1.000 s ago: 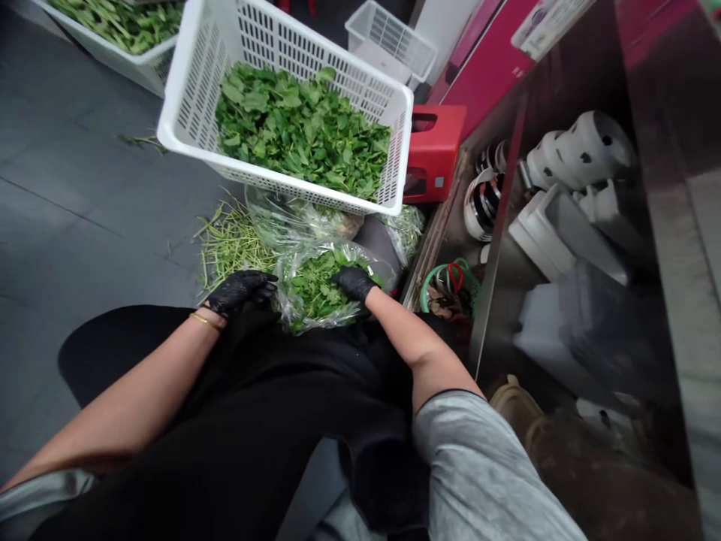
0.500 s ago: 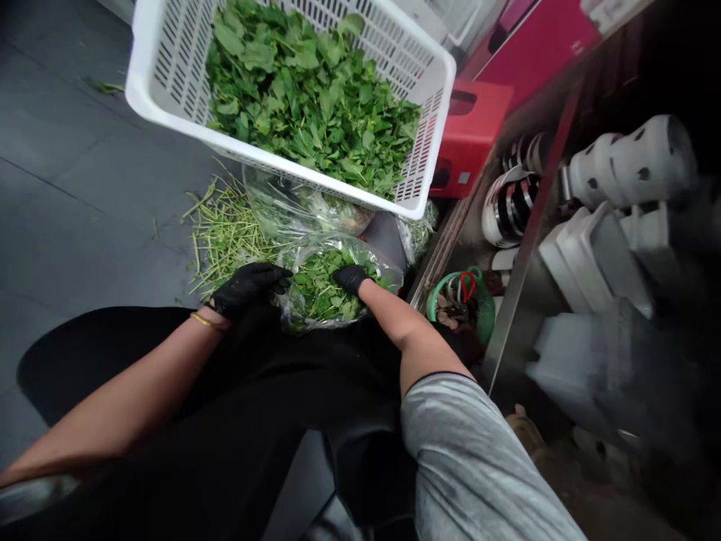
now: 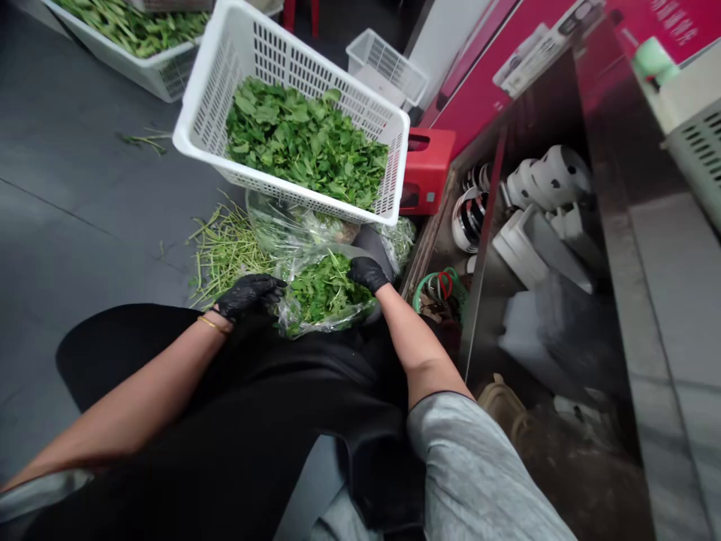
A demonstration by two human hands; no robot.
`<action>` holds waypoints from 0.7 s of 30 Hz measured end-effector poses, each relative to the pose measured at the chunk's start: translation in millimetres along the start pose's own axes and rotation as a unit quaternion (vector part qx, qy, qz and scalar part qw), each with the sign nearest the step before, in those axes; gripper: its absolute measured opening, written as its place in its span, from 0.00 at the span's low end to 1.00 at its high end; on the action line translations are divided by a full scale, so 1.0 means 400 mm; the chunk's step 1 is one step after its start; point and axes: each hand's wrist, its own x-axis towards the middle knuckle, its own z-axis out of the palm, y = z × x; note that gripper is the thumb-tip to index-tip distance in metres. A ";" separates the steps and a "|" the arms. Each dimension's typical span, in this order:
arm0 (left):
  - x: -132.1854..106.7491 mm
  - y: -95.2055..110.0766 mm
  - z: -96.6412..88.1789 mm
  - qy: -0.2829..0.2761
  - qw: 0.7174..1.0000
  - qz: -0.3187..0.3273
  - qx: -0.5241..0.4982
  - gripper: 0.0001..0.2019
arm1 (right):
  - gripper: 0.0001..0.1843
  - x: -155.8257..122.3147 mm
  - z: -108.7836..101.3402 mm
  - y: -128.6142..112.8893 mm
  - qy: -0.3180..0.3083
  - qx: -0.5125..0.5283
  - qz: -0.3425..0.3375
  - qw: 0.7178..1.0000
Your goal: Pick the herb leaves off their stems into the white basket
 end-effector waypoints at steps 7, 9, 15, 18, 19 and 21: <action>-0.029 -0.025 0.069 -0.033 0.997 0.017 0.074 0.15 | 0.14 -0.086 -0.005 0.010 0.033 0.225 0.076 0.971; -0.028 -0.038 0.099 -0.011 0.991 0.040 0.124 0.17 | 0.14 -0.122 -0.003 0.002 0.048 0.288 0.079 0.953; 0.017 -0.034 0.182 0.033 0.919 0.223 0.324 0.45 | 0.18 -0.209 -0.006 -0.042 0.064 0.543 0.070 0.835; 0.063 0.007 0.212 -0.008 0.876 0.281 0.392 0.39 | 0.18 -0.222 -0.019 -0.062 0.048 0.567 0.062 0.820; 0.078 0.020 0.219 -0.032 0.883 0.284 0.372 0.35 | 0.18 -0.222 -0.024 -0.066 0.042 0.574 0.058 0.815; 0.099 0.037 0.229 -0.084 0.908 0.272 0.309 0.30 | 0.18 -0.221 -0.033 -0.071 0.035 0.598 0.046 0.800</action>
